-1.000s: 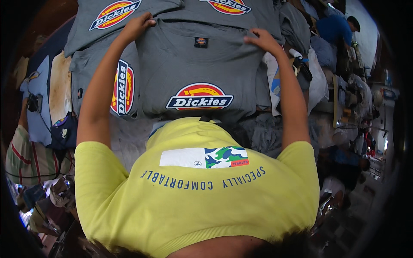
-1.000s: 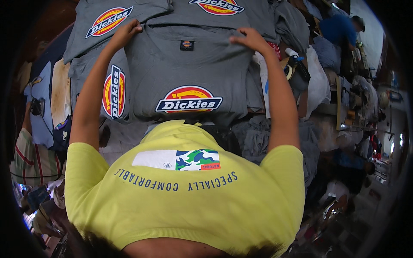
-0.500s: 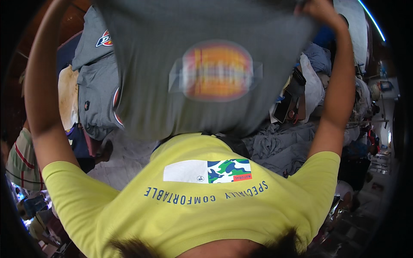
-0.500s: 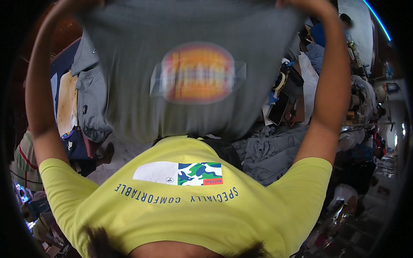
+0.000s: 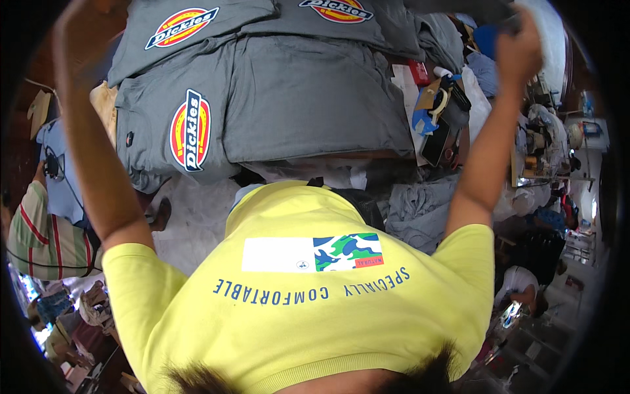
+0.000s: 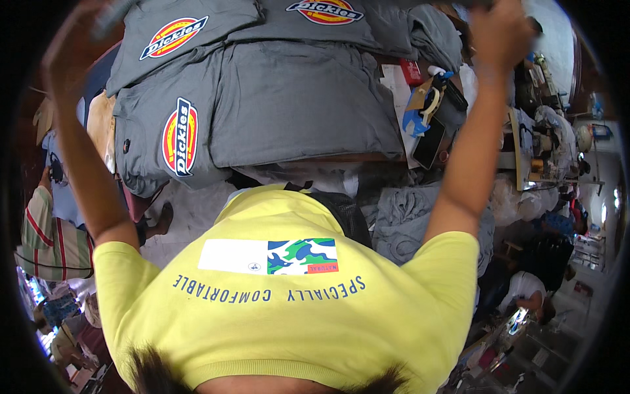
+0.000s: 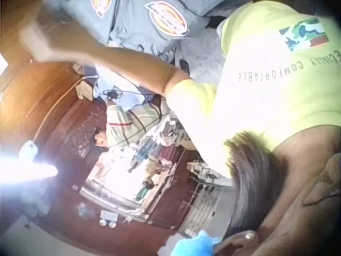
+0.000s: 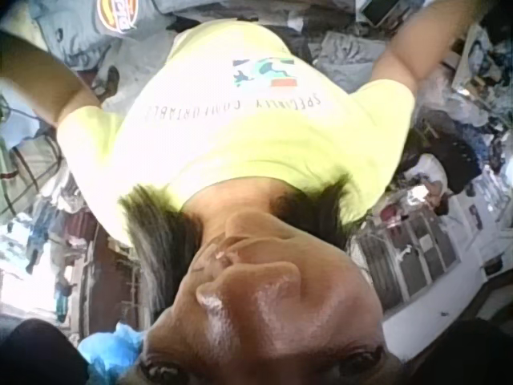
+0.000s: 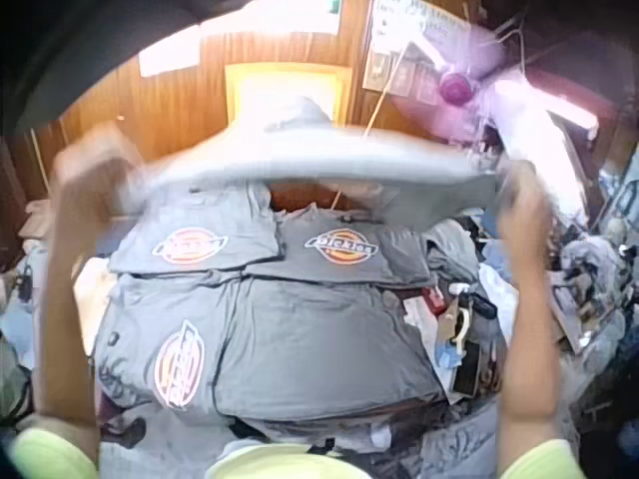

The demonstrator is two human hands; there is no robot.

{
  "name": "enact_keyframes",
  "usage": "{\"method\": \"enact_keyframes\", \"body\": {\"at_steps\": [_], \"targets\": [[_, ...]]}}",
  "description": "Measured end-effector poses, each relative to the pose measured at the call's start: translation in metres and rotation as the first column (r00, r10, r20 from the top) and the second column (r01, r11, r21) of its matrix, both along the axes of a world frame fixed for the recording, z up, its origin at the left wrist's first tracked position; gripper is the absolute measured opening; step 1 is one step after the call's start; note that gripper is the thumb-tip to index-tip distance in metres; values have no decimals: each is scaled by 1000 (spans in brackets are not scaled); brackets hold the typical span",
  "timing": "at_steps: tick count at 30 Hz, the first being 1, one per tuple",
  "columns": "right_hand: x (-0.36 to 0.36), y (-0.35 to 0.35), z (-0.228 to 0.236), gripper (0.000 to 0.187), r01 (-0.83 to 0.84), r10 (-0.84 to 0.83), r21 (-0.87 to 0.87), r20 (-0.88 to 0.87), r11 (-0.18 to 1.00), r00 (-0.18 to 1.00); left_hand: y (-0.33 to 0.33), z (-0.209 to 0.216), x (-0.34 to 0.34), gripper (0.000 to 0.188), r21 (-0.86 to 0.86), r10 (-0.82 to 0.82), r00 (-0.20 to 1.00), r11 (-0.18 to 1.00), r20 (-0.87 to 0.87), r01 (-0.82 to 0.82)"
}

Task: The person folds several t-shirts, smoothing each garment and trimming loose threads using shears before stacking them on a table.

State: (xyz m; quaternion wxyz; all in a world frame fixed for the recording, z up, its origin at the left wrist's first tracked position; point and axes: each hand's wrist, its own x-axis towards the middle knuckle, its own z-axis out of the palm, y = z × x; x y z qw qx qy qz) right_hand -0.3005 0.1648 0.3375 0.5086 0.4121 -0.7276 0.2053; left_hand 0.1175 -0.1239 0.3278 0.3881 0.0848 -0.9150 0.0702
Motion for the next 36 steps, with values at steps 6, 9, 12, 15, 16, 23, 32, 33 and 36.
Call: {"method": "enact_keyframes", "body": {"at_steps": [6,9,12,15,16,23,32,33,36], "targets": [[72,65,-236,28,-505,341,343,438,792,832,95,-212,8,31,513,-14,991,856,136,-58],[110,109,-300,23,-557,232,382,632,737,740,128,-283,23,26,629,-32,975,768,219,-116],[130,136,-330,19,-550,177,323,721,770,670,145,-299,26,25,605,15,949,768,314,-212],[138,149,-336,15,-503,143,202,813,840,565,142,-293,23,28,745,-12,956,630,292,-219],[138,147,-336,14,-449,184,92,825,889,534,140,-292,21,30,807,-1,979,566,205,-168],[108,111,-325,21,-183,189,-134,925,974,330,125,-302,2,31,738,187,877,479,442,-474],[94,140,-333,27,-11,215,-217,972,976,-92,126,-301,12,41,625,232,779,485,582,-611],[96,153,-330,25,101,239,-220,936,970,-258,129,-296,16,41,671,216,772,392,598,-630],[110,174,-336,19,150,296,-255,851,955,-435,135,-293,28,39,749,115,805,312,581,-585]]}}
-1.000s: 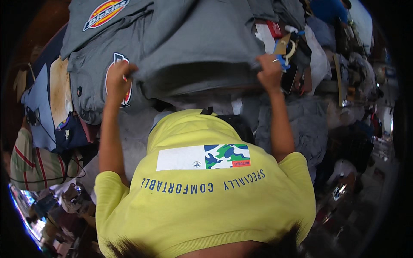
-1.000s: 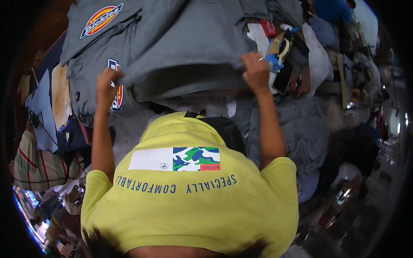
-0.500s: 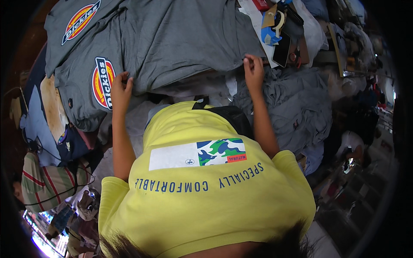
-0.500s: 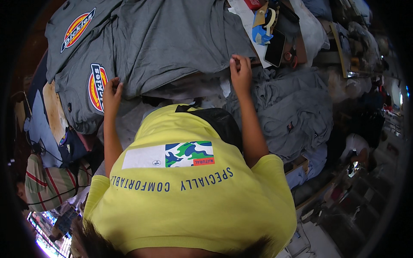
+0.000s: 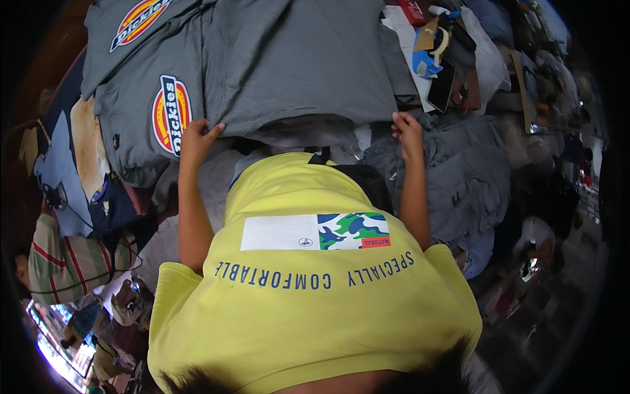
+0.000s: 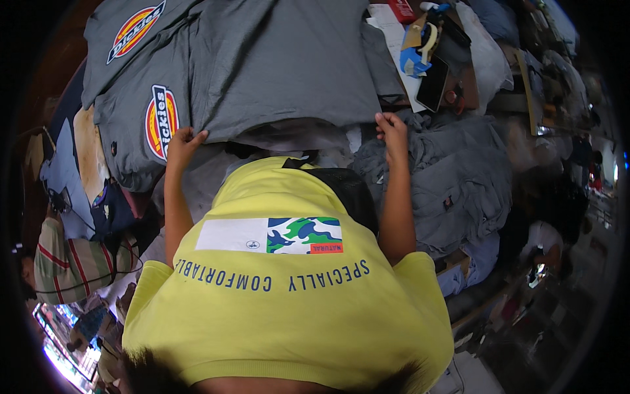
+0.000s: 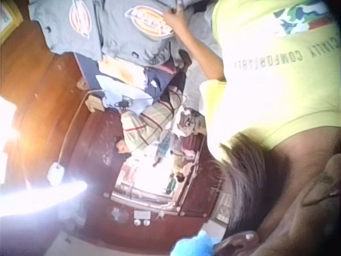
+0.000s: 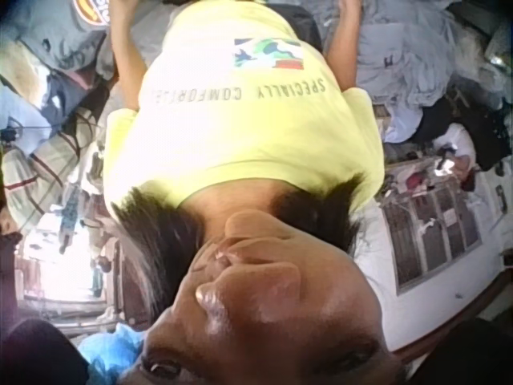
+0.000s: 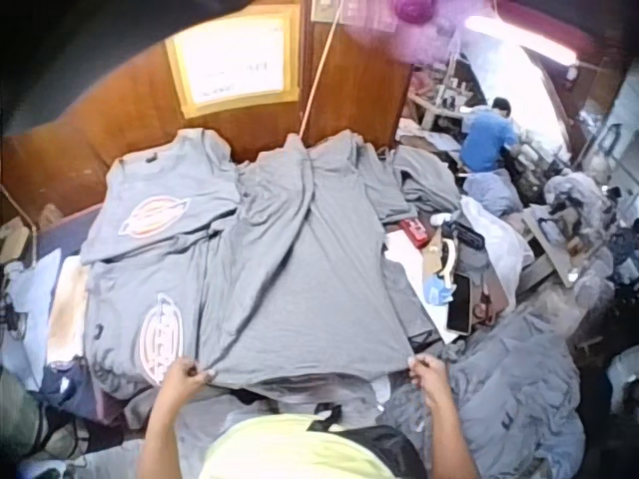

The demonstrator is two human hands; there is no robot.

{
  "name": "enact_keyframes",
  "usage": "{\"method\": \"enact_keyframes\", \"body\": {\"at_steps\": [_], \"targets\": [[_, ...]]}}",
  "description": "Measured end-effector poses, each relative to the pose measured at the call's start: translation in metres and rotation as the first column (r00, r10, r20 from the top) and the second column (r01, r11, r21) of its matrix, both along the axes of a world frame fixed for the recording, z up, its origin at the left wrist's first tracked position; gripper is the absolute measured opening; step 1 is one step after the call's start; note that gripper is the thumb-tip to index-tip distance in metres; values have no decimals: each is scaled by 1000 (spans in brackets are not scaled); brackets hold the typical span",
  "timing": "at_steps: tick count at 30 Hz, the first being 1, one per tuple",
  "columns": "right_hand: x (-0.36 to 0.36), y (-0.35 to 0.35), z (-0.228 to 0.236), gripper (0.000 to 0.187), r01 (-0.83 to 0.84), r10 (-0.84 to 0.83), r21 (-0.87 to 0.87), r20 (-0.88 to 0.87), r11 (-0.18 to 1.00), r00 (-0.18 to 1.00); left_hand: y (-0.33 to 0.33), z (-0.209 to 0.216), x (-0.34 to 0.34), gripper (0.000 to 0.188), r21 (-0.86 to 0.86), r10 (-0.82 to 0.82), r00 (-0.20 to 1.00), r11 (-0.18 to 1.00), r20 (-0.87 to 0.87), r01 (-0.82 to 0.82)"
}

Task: The person folds several t-shirts, smoothing each garment and trimming loose threads using shears before stacking them on a table.

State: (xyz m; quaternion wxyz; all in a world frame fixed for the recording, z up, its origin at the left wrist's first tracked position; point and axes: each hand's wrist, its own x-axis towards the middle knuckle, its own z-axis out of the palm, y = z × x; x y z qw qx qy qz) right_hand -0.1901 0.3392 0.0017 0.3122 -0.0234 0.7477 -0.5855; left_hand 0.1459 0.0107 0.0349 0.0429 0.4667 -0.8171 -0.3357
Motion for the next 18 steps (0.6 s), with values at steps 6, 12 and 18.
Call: {"method": "enact_keyframes", "body": {"at_steps": [6,12,18], "targets": [[16,-5,3,19,35,-32,-16,173,999,984,7,-5,16,34,332,89,992,942,-85,-56],[12,-4,22,23,-142,121,142,142,980,982,8,-8,33,27,526,153,986,845,-70,-94],[13,15,20,27,-506,398,479,315,717,862,15,-21,64,29,632,-65,986,773,154,-48]]}}
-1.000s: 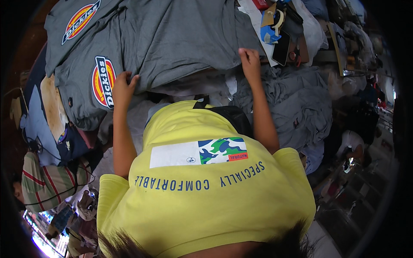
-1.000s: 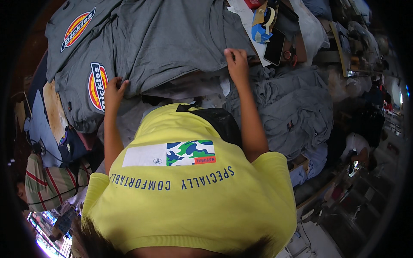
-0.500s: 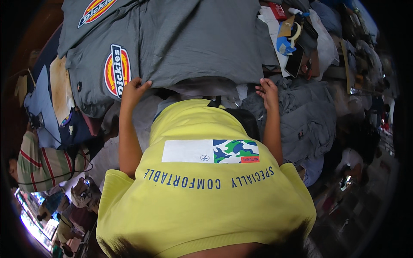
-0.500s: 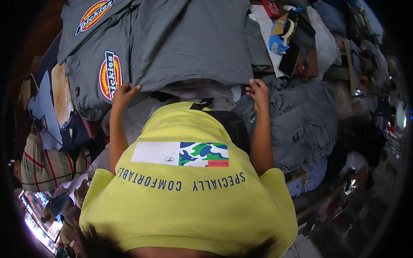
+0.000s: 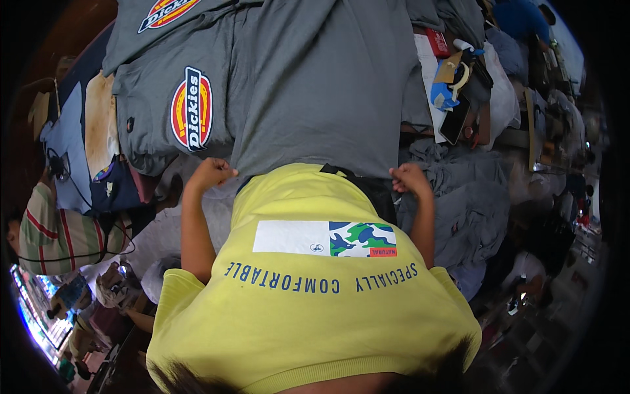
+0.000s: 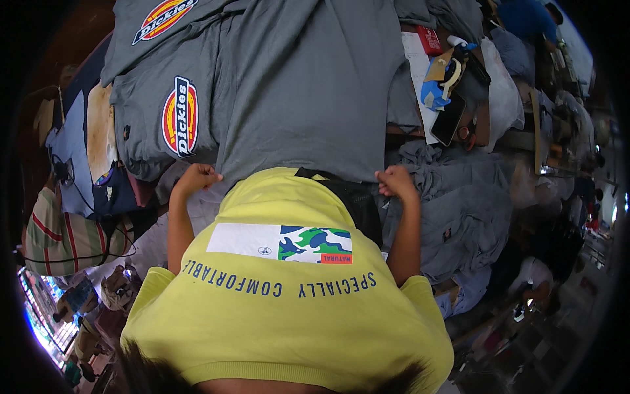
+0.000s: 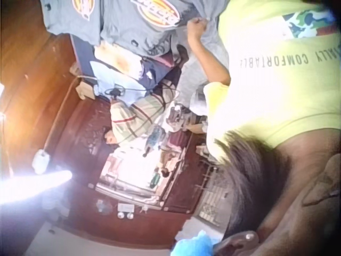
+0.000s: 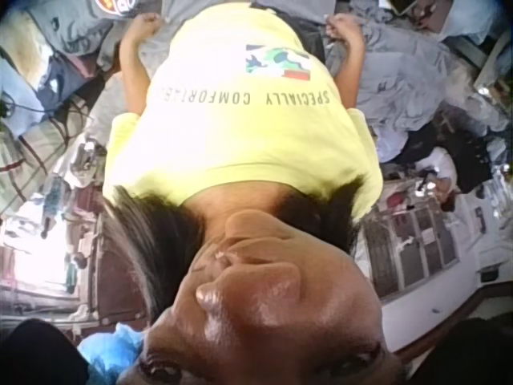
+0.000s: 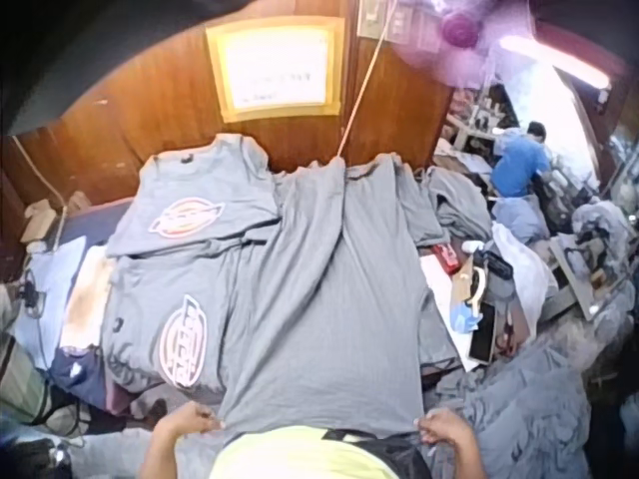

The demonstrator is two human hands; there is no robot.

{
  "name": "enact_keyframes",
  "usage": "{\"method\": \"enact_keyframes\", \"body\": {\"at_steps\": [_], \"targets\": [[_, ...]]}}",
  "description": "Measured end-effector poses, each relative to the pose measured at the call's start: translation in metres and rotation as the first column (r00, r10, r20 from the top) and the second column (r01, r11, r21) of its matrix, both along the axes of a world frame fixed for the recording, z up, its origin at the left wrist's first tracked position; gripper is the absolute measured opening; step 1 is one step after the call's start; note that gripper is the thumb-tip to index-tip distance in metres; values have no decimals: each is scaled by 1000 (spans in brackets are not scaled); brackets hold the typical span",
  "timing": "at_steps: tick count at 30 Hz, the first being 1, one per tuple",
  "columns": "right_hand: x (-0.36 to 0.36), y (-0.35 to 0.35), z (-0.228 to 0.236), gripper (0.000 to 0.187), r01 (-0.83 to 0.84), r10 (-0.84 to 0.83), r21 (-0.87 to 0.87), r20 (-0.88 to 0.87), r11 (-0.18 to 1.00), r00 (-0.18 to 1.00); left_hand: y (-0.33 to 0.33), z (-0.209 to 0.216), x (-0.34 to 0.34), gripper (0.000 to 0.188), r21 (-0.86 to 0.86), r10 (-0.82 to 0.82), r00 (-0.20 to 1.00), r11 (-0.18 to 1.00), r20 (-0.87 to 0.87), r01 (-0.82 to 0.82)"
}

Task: The person folds several t-shirts, smoothing each garment and trimming loose threads using shears before stacking them on a table.

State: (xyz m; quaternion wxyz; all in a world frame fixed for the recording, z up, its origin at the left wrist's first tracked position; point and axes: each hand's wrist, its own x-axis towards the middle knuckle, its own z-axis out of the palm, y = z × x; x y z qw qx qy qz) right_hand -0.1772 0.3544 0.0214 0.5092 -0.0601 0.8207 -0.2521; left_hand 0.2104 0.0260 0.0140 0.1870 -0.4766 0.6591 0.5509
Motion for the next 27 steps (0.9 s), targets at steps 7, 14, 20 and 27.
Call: {"method": "enact_keyframes", "body": {"at_steps": [7,14,20,27], "targets": [[5,-8,-7,29,-123,123,81,5,989,992,9,-16,-4,28,-15,2,995,1000,-97,-4],[1,-7,1,27,-189,189,30,1,982,982,0,2,-15,22,-5,-159,982,987,-97,160],[-5,-19,43,19,131,-119,-331,57,935,991,-10,42,-34,20,-18,1,948,1000,-318,-7],[-17,-31,149,25,284,-330,-909,179,305,927,-29,137,-35,36,163,412,482,864,-773,-477]]}}
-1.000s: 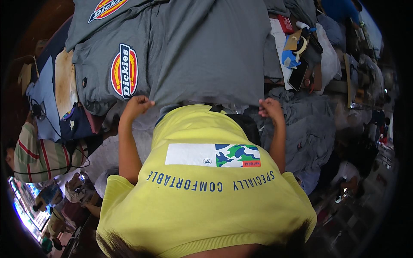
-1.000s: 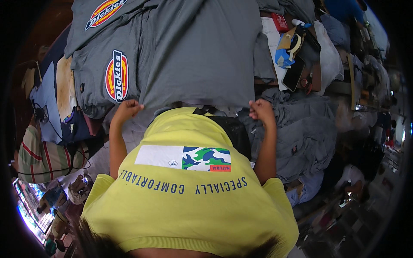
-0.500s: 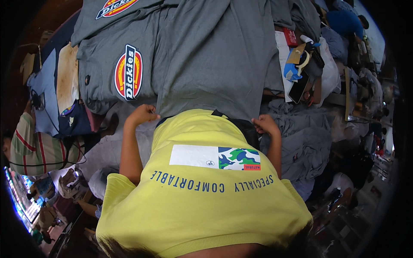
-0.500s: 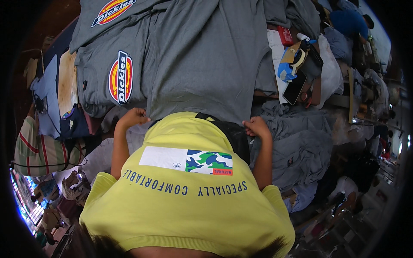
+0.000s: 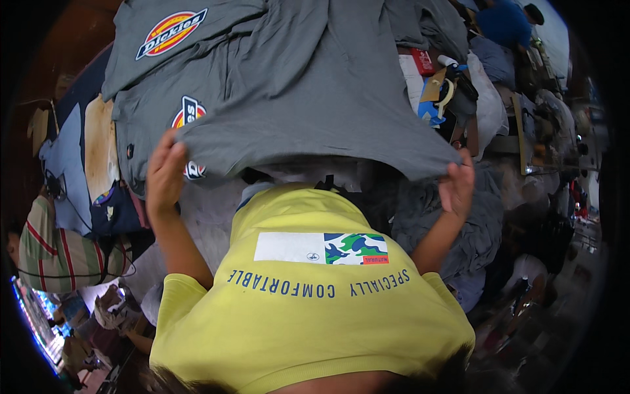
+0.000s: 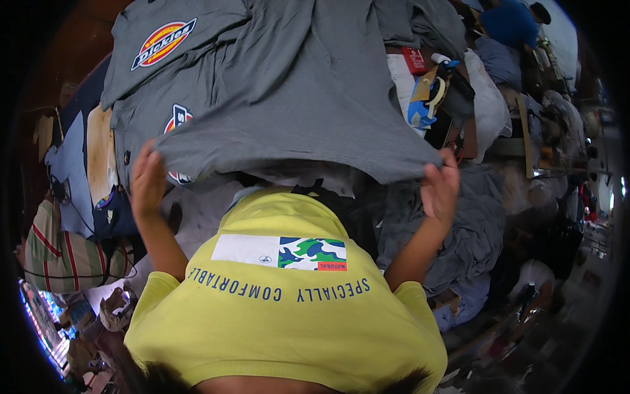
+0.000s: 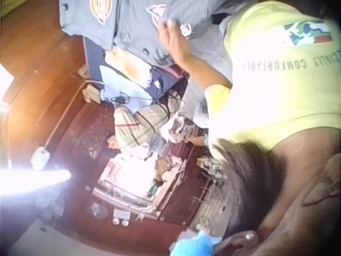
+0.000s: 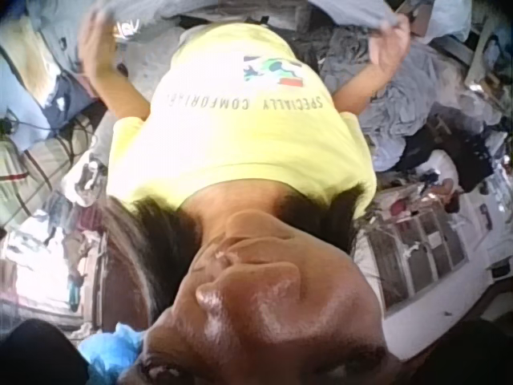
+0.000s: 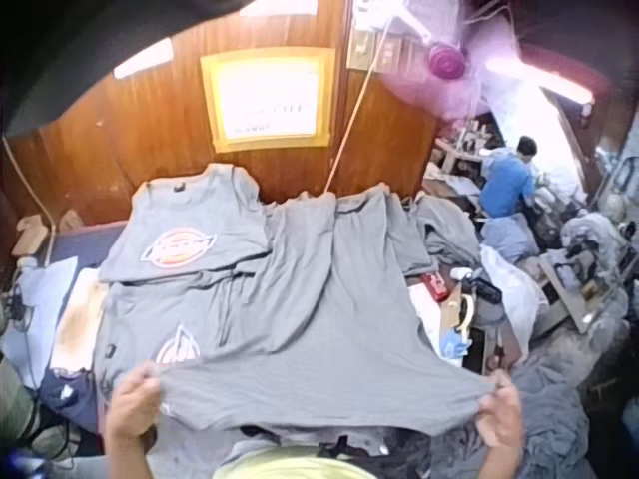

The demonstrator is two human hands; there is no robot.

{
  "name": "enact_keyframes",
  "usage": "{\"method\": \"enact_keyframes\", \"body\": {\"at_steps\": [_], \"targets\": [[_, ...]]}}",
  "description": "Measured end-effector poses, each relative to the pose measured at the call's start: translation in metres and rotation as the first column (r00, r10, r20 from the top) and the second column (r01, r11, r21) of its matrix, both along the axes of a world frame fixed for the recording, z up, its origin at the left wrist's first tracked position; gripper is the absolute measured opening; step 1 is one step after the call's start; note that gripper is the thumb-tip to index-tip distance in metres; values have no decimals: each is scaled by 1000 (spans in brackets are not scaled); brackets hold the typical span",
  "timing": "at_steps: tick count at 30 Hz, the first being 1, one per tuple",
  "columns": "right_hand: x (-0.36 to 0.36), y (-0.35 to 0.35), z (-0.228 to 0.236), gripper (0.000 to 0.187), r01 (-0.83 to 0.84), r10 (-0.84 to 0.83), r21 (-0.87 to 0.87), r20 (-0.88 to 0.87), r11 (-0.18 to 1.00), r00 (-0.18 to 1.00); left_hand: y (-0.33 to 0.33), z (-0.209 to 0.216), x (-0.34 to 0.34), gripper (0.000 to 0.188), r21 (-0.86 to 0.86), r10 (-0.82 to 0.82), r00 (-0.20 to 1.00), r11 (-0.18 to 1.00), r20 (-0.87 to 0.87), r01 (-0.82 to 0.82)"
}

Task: The person folds several t-shirts, smoothing each garment and trimming loose threads using shears before stacking them on a table.

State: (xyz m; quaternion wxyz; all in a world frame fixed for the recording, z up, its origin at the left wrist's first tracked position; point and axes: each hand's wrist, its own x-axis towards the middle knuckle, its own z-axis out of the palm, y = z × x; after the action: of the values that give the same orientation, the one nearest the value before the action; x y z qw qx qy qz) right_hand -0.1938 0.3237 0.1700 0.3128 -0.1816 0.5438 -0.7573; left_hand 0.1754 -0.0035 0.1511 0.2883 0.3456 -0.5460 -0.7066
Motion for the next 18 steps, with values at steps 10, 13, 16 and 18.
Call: {"method": "enact_keyframes", "body": {"at_steps": [10,13,16,18], "targets": [[-25,85,85,31,-858,346,-177,-861,482,372,24,130,131,22,-787,-792,564,494,-233,369],[-9,81,106,26,-799,281,-108,-901,592,330,29,139,84,26,-822,-808,401,536,-432,194],[-44,60,95,23,-942,517,54,-845,333,135,6,145,50,22,-906,-935,277,302,-221,298],[-64,30,73,20,-878,549,-90,-749,470,371,-25,158,7,20,-875,-993,99,106,-66,473]]}}
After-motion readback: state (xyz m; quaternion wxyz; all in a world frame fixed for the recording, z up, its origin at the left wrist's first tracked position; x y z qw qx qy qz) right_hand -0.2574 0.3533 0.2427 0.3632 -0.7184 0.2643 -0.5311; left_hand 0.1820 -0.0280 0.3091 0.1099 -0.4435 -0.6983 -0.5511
